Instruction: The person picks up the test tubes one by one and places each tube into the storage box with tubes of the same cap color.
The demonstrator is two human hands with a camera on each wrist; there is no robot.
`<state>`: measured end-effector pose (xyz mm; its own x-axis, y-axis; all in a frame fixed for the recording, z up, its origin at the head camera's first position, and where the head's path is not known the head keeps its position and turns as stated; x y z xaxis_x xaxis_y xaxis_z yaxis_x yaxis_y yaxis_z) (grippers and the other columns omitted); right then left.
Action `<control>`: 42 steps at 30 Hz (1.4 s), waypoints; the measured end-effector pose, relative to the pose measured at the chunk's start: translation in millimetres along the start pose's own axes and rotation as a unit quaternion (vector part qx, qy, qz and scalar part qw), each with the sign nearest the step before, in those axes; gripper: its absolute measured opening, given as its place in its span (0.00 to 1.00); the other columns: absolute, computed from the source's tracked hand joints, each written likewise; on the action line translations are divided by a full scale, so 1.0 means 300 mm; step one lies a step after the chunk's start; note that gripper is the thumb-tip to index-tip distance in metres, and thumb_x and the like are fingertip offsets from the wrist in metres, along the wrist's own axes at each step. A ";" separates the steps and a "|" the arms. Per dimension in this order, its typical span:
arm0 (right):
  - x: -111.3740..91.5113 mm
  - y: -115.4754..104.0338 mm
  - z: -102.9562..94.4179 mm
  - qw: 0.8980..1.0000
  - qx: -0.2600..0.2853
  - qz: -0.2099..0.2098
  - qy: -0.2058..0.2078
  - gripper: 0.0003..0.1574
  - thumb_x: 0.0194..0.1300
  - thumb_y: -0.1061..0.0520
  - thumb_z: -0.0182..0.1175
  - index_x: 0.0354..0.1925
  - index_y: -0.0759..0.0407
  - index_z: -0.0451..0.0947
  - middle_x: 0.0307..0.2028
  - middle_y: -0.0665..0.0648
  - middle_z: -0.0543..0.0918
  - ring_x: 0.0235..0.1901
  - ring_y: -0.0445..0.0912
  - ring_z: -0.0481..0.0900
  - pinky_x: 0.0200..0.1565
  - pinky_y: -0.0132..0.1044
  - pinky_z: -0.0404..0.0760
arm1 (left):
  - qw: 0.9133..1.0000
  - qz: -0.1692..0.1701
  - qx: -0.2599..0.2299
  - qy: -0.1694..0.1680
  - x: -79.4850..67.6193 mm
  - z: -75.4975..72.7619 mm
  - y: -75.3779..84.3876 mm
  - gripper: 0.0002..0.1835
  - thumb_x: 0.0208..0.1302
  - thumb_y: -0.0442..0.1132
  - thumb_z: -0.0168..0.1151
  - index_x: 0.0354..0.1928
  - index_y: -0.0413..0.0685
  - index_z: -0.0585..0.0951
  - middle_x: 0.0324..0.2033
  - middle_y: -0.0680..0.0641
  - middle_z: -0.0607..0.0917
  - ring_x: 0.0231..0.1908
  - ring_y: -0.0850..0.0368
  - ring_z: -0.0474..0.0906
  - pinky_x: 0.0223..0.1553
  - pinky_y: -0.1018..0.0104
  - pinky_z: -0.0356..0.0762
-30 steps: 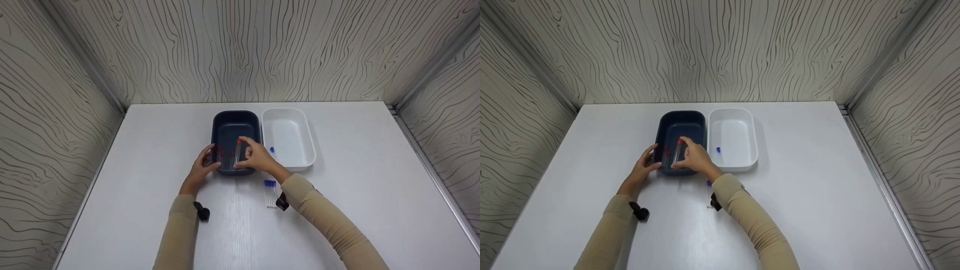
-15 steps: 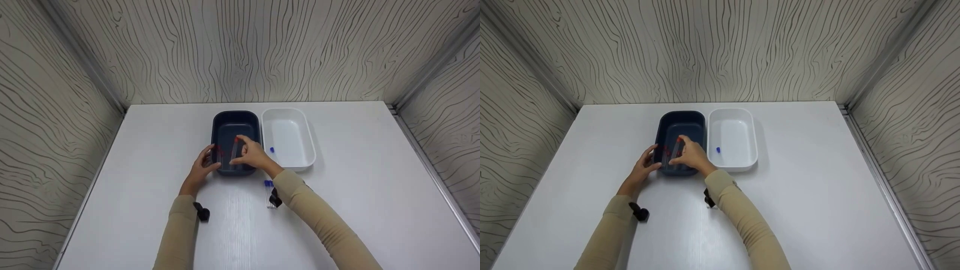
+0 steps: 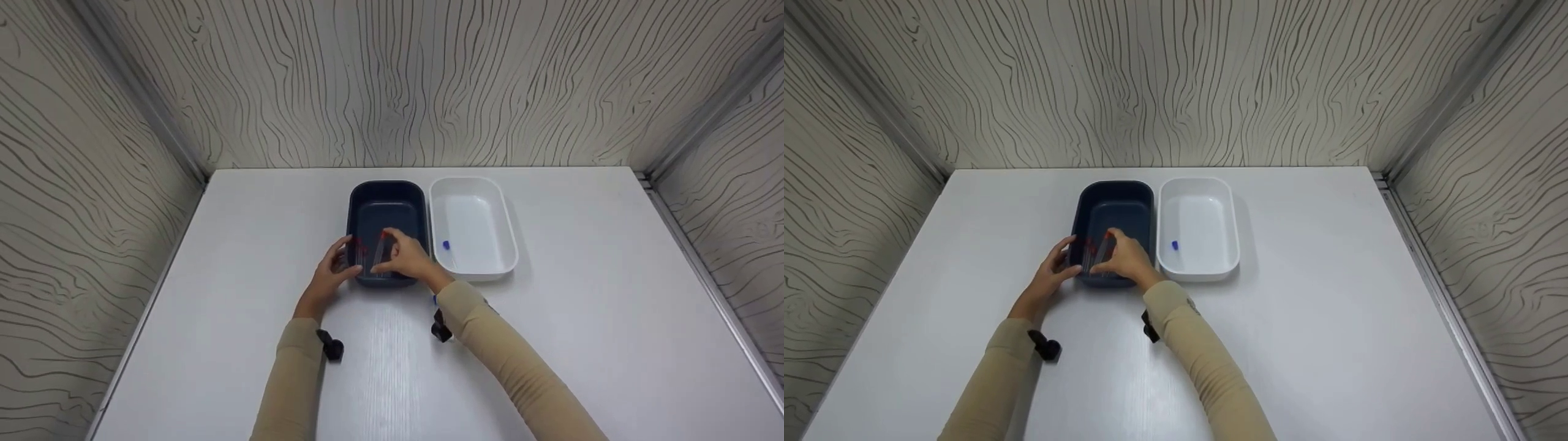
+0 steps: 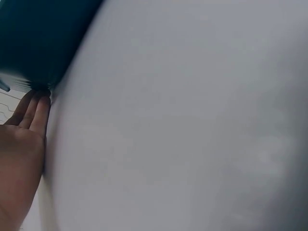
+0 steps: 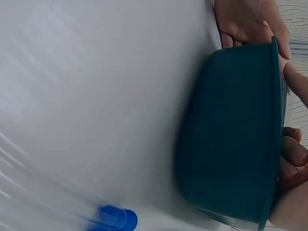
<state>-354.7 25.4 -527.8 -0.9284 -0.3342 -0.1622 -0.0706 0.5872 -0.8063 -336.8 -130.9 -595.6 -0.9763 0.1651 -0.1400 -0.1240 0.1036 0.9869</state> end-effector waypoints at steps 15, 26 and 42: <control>0.017 0.017 0.040 0.995 -0.095 0.015 -0.005 0.56 0.43 0.51 0.74 0.66 0.59 0.58 0.45 0.61 0.81 0.43 0.49 0.79 0.48 0.41 0.78 | 0.999 0.027 -0.022 -0.035 -0.032 0.028 0.094 0.40 0.57 0.37 0.64 0.70 0.56 0.57 0.66 0.36 0.63 0.69 0.42 0.59 0.70 0.51 0.56; 0.015 0.026 0.048 0.989 -0.142 0.034 -0.011 0.53 0.47 0.52 0.72 0.66 0.60 0.58 0.59 0.65 0.74 0.59 0.56 0.73 0.61 0.47 0.72 | 0.999 0.026 -0.025 -0.018 -0.001 0.017 0.039 0.38 0.56 0.40 0.66 0.67 0.65 0.60 0.65 0.40 0.65 0.68 0.45 0.61 0.70 0.50 0.57; 0.019 0.021 0.053 0.989 -0.145 0.027 0.000 0.54 0.45 0.51 0.73 0.66 0.58 0.58 0.53 0.64 0.79 0.52 0.54 0.78 0.57 0.46 0.75 | 0.999 0.028 -0.015 -0.019 -0.010 0.009 0.045 0.39 0.56 0.38 0.65 0.69 0.60 0.59 0.64 0.38 0.66 0.67 0.44 0.62 0.70 0.51 0.57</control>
<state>-354.6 15.6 -542.9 -0.9334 -0.2973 -0.2011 -0.1225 0.7905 -0.6000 -335.1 -127.4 -582.1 -0.9744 0.2068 -0.0878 -0.0763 0.0631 0.9951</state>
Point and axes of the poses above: each hand's wrist, its own x-axis towards the middle knuckle, its own z-axis out of the palm, y = z × x, the point moved 10 cm from there along x, towards the middle knuckle
